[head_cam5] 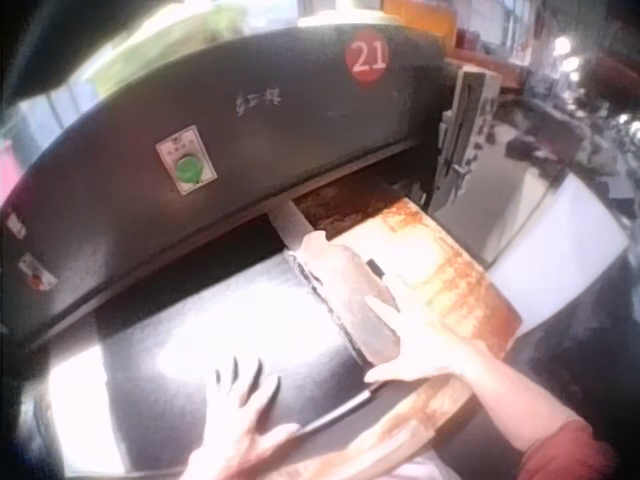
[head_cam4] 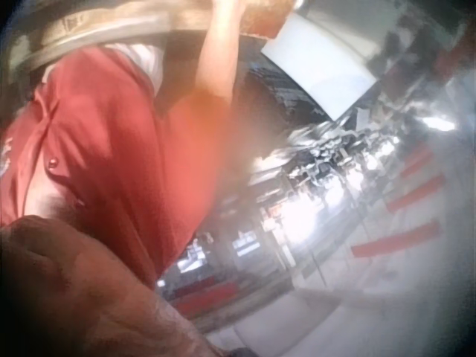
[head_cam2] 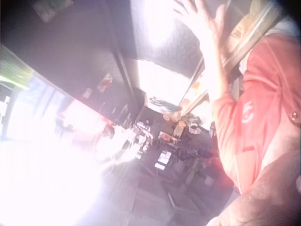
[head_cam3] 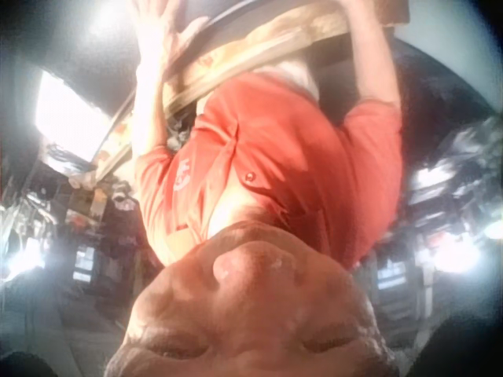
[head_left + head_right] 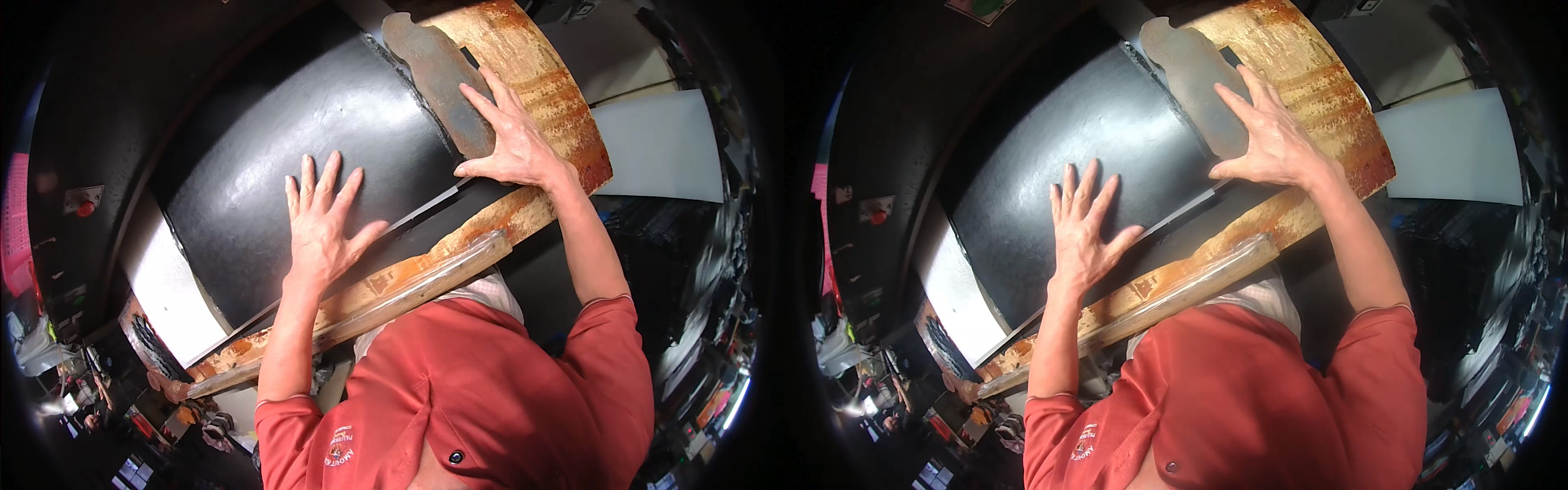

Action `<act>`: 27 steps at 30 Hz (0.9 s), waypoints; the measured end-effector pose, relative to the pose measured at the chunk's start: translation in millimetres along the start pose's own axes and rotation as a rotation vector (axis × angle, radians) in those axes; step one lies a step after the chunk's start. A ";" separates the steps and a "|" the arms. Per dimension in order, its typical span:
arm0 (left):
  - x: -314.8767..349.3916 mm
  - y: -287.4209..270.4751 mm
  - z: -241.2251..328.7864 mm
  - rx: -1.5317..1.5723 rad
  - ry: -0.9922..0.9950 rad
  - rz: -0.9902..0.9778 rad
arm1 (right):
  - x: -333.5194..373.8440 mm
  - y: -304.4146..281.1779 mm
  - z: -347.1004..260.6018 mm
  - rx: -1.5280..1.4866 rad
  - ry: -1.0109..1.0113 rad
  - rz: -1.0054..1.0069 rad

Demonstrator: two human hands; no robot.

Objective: The person repeatedly feeds a large black rubber sheet with a patterned cutout through a roller press, then manually peels away the cutout trim pieces from the sheet. The person handles the sheet and trim by hand, separating the pieces and setting them aside.

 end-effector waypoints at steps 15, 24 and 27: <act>33.3 -3.0 -28.1 -0.024 0.035 0.047 | -5.0 -4.8 20.3 -0.141 -0.096 0.035; 100.9 -14.3 -119.2 -0.127 -0.325 0.250 | 30.4 -37.8 49.9 0.122 -0.029 -0.030; 157.4 -28.1 -186.9 -0.175 -0.994 0.390 | 47.3 -18.7 -0.4 -0.207 -0.232 0.334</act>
Point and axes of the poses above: each hand's wrist, its own x-axis away from the middle knuckle, its own y-axis out of the palm, z = x × y, the point moved 5 cm from there along -x, towards the middle knuckle, and after that the axes turned 9 degrees about -z, right-handed, at the moved point
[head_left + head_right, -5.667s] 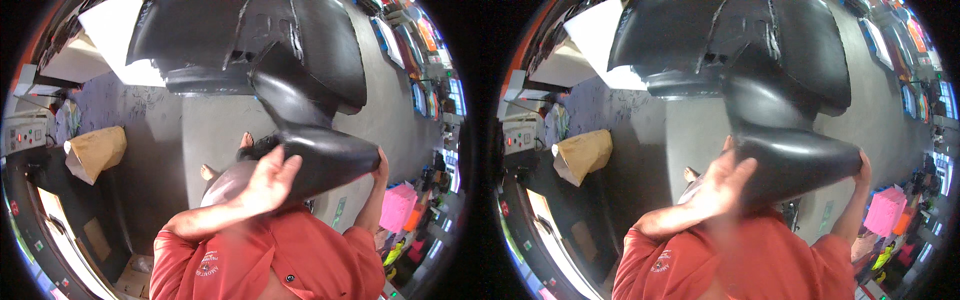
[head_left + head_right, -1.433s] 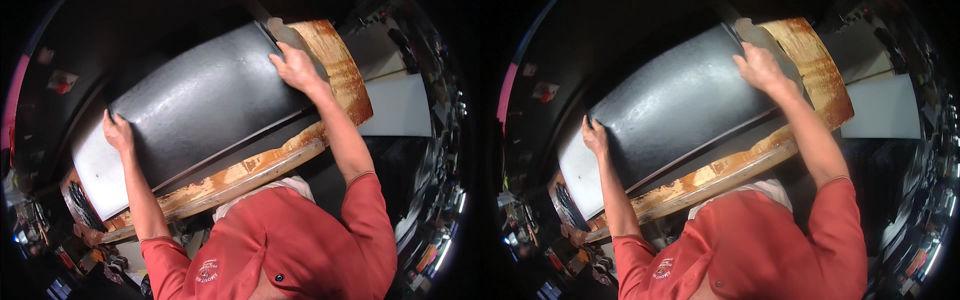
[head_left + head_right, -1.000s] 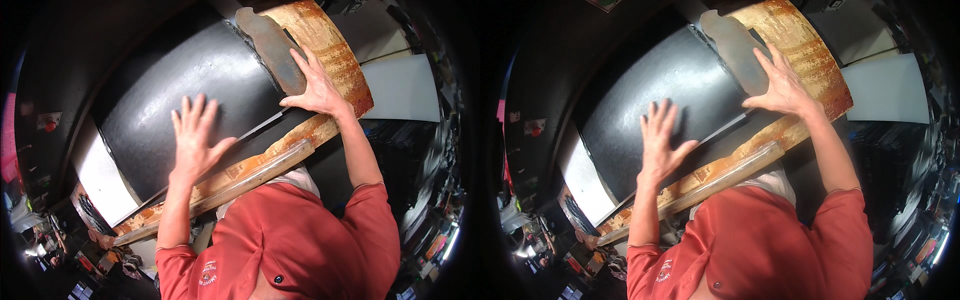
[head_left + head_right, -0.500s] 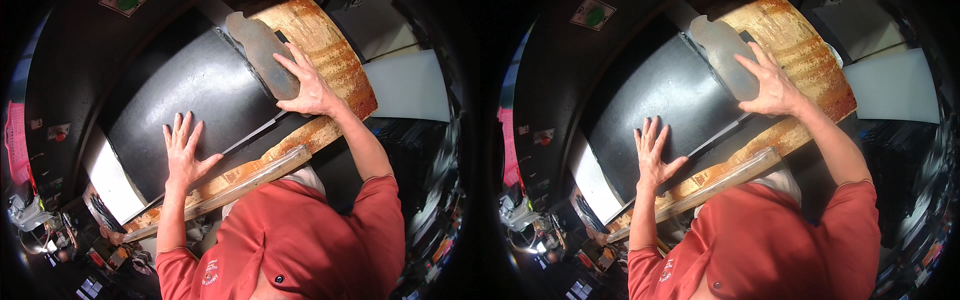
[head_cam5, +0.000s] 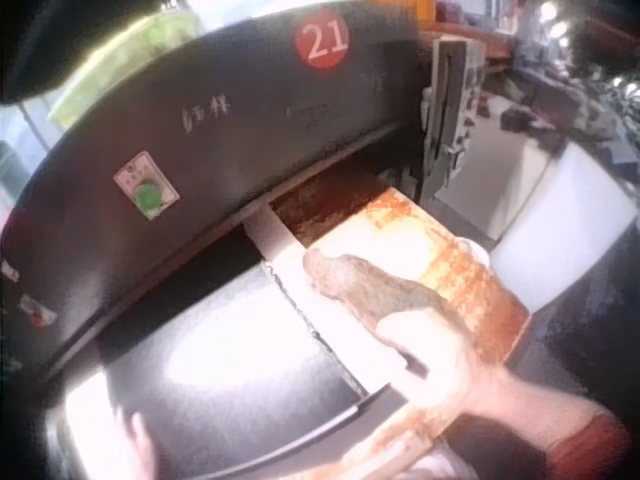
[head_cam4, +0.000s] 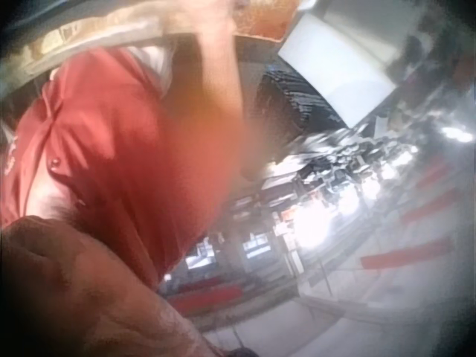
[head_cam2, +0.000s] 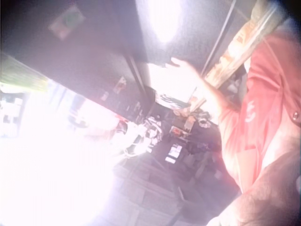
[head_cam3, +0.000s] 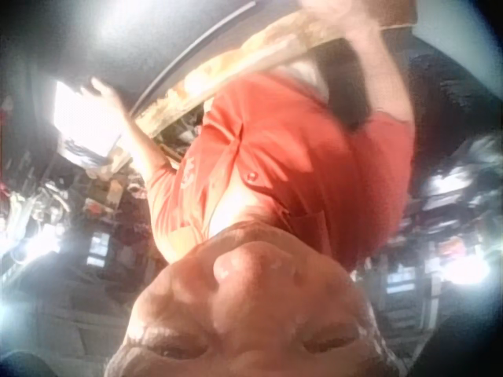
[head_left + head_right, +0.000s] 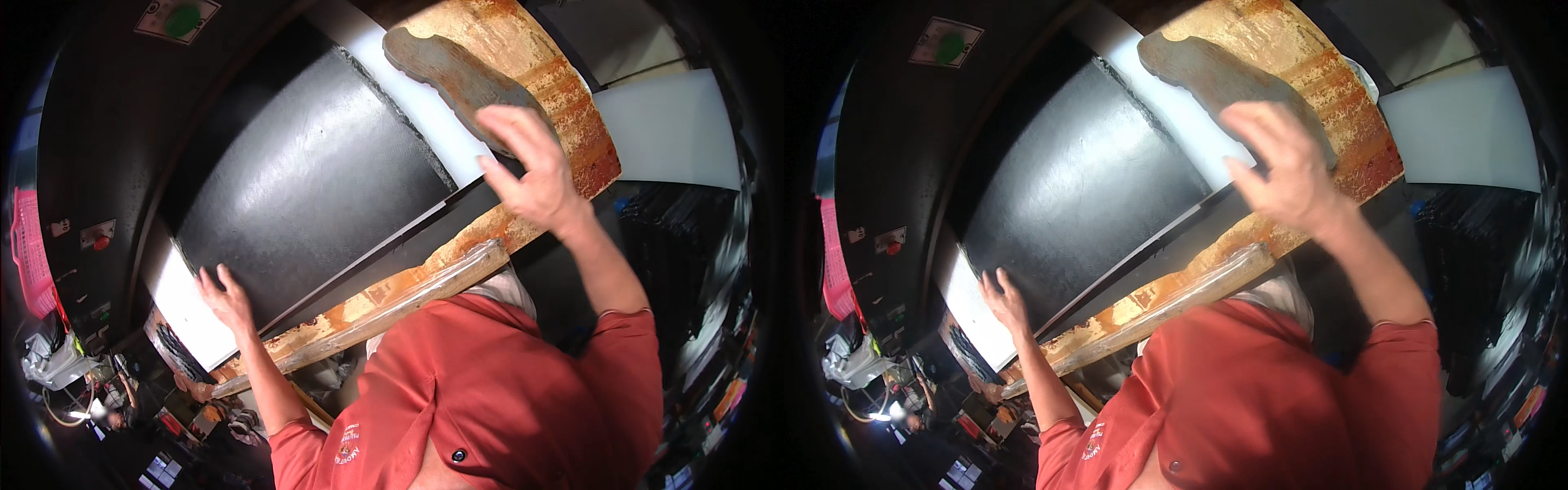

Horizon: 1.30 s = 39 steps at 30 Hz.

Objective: The person repeatedly feeds a large black rubber sheet with a patterned cutout through a roller press, then manually peels away the cutout trim pieces from the sheet. The person handles the sheet and trim by hand, separating the pieces and setting them aside.

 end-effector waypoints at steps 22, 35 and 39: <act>-47.1 -10.9 -106.5 0.123 -0.088 0.101 | -38.4 117.0 -70.5 -0.303 0.239 -0.028; -31.7 -3.0 -72.7 0.177 -0.056 0.128 | -60.4 90.5 -41.3 -0.139 0.217 0.108; -27.2 -2.1 -64.7 0.181 -0.048 0.166 | -61.0 84.3 -36.6 -0.022 0.215 0.049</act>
Point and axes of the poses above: each hand's wrist, its own x-axis away from the middle knuckle, its own y-axis out of the palm, z = x × y, the point moved 5 cm from there along -x, towards the middle knuckle, and after that the axes turned 9 degrees about -z, right-handed, at the moved point
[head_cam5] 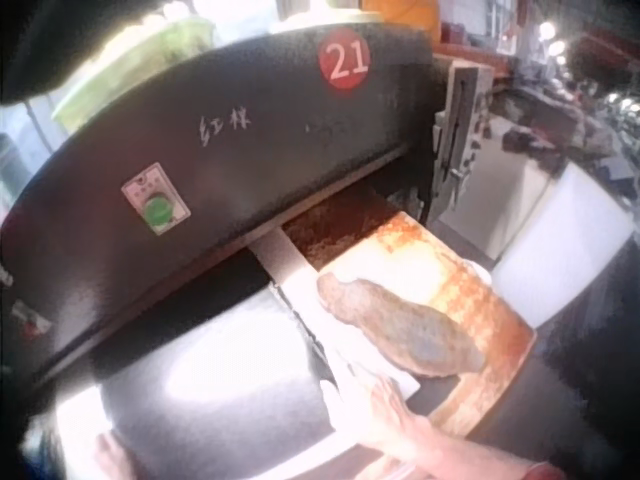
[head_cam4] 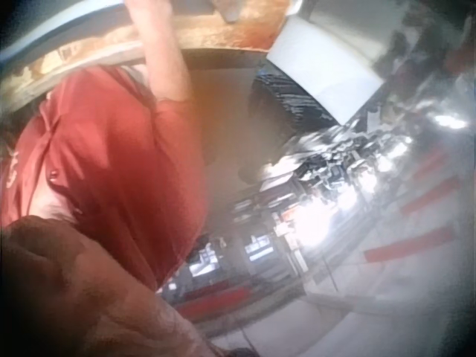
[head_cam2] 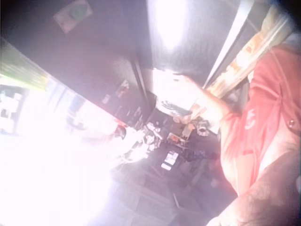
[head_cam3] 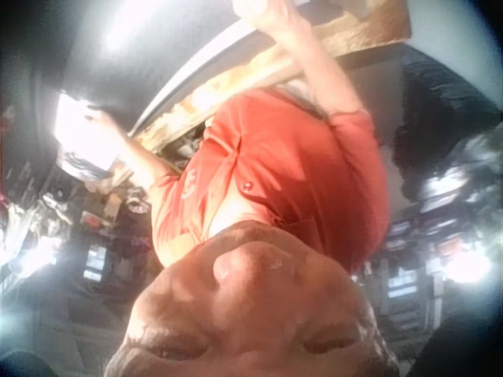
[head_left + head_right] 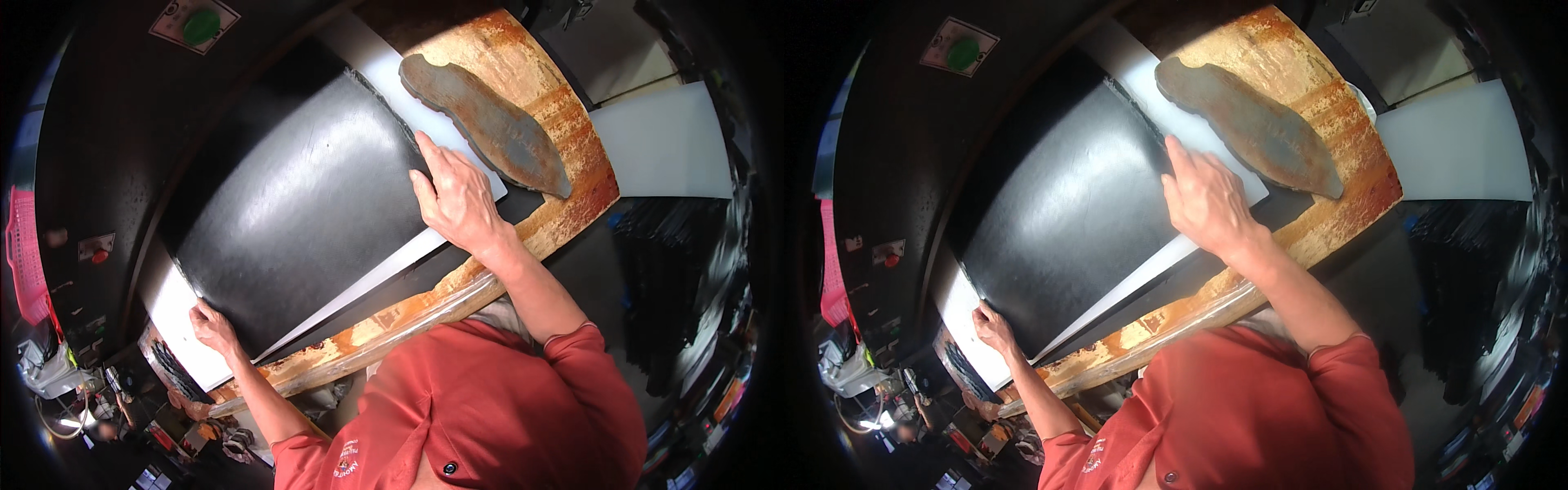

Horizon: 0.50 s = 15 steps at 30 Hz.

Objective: The person repeatedly feeds a large black rubber sheet with a patterned cutout through a roller press, then manually peels away the cutout trim pieces from the sheet. The person handles the sheet and trim by hand, separating the pieces and setting them aside.

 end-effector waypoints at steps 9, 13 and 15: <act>-0.4 3.2 -9.0 -0.083 0.032 0.065 | 6.4 12.3 4.9 -0.107 -0.089 0.110; -12.7 -6.9 -25.4 -0.077 0.013 0.029 | 15.4 18.7 -6.2 -0.127 -0.083 0.102; -18.9 -12.4 -35.7 -0.119 0.004 0.027 | 19.1 28.9 -17.1 0.006 -0.098 0.029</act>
Point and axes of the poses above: each hand's wrist, its own x-axis away from the middle knuckle, its own y-axis out of the palm, z = x × y, the point moved 5 cm from there along -x, towards the middle knuckle, and after that the axes turned 9 degrees about -z, right-handed, at the moved point
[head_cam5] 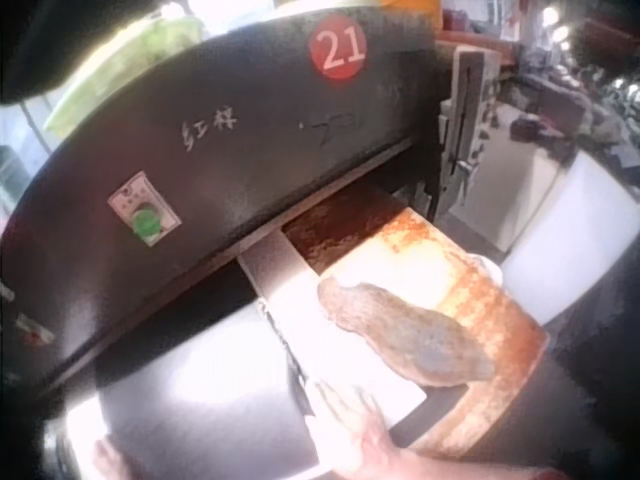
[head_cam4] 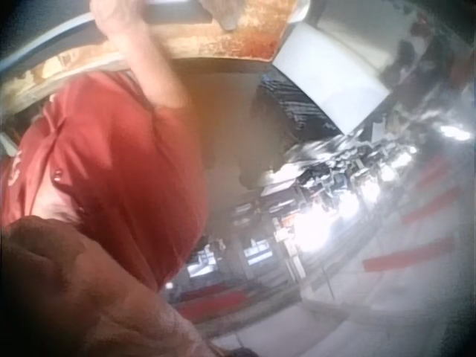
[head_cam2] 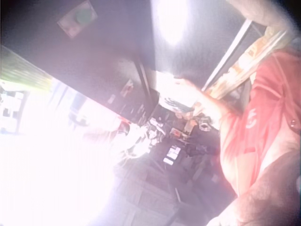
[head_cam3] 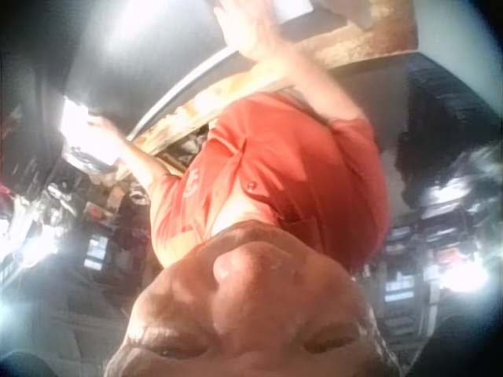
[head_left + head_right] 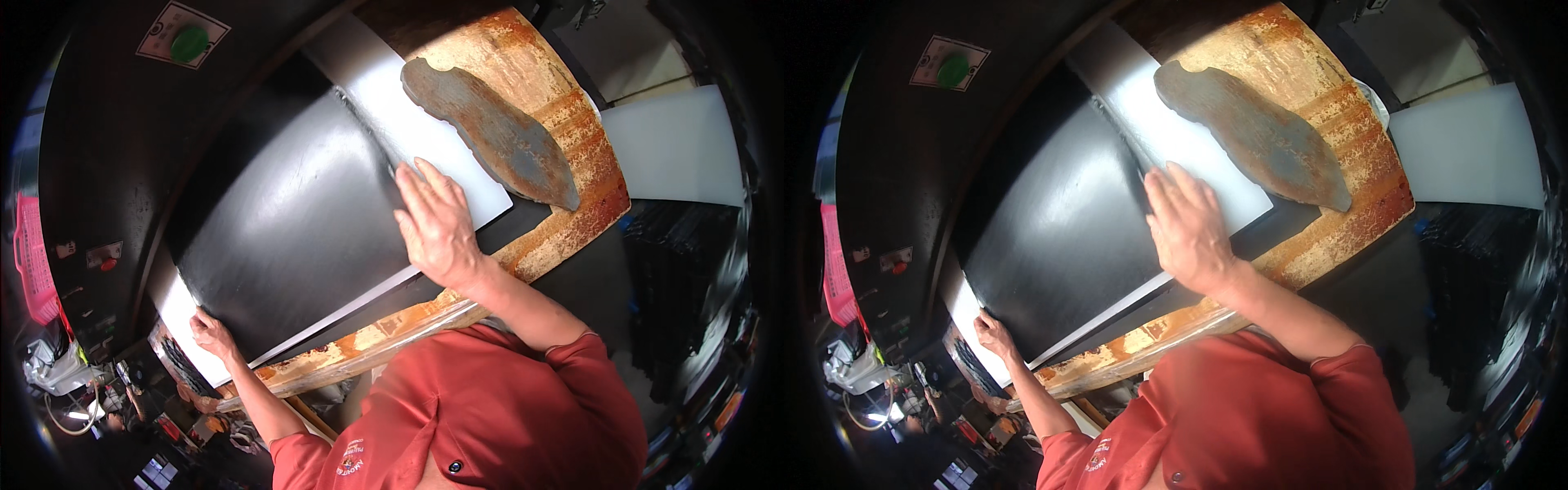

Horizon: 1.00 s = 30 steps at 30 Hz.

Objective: The person repeatedly feeds a large black rubber sheet with a patterned cutout through a roller press, then manually peels away the cutout trim pieces from the sheet. The person handles the sheet and trim by hand, separating the pieces and setting them aside.

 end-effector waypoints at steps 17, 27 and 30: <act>-4.3 18.6 -43.1 -0.109 -0.073 0.074 | -12.0 25.6 -13.7 0.162 -0.118 -0.155; 70.3 -13.0 113.9 0.233 0.428 -0.112 | 5.3 -106.0 112.9 0.361 0.212 -0.194; 120.0 3.2 199.1 0.267 0.697 -0.442 | 10.3 -107.2 131.0 0.306 0.241 -0.296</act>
Point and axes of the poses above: each hand's wrist, its own x-axis away from the middle knuckle, its own y-axis out of the palm, z = x × y, the point moved 5 cm from there along -x, towards the middle knuckle, and after that the axes turned 9 degrees about -z, right-handed, at the moved point
